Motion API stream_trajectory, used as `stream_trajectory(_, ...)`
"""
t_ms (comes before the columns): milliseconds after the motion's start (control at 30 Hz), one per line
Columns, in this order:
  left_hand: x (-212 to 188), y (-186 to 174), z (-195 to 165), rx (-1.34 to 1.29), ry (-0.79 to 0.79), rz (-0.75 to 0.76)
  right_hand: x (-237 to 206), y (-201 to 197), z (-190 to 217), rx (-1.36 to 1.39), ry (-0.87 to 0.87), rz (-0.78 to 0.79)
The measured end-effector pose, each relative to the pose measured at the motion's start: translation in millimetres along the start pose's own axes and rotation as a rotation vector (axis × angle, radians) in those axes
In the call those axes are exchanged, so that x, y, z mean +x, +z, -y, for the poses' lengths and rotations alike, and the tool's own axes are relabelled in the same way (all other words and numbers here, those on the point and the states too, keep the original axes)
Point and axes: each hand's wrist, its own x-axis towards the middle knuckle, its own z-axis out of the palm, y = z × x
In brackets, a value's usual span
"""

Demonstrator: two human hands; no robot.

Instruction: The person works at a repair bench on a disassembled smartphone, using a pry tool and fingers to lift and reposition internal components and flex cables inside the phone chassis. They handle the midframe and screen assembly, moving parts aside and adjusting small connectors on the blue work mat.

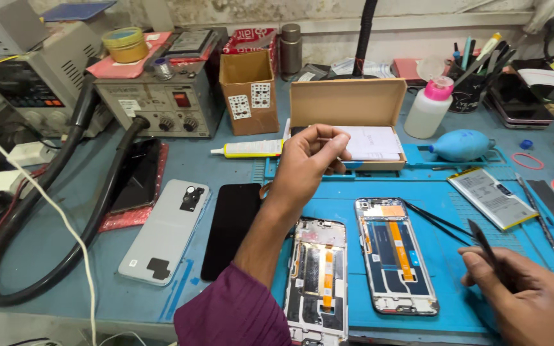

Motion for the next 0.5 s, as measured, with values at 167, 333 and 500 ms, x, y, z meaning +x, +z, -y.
stream_trajectory(167,-1.4,-12.7,7.4,0.055,0.034,-0.055,-2.1,15.1,-14.8,0.038,-0.048,-0.036)
stream_trajectory(333,1.2,-16.5,4.3,0.042,0.036,-0.059,-2.2,19.1,1.7,-0.028,-0.029,-0.075)
stream_trajectory(500,0.2,-18.3,1.7,0.049,0.062,-0.060,-4.6,17.4,19.1,-0.050,0.093,-0.017)
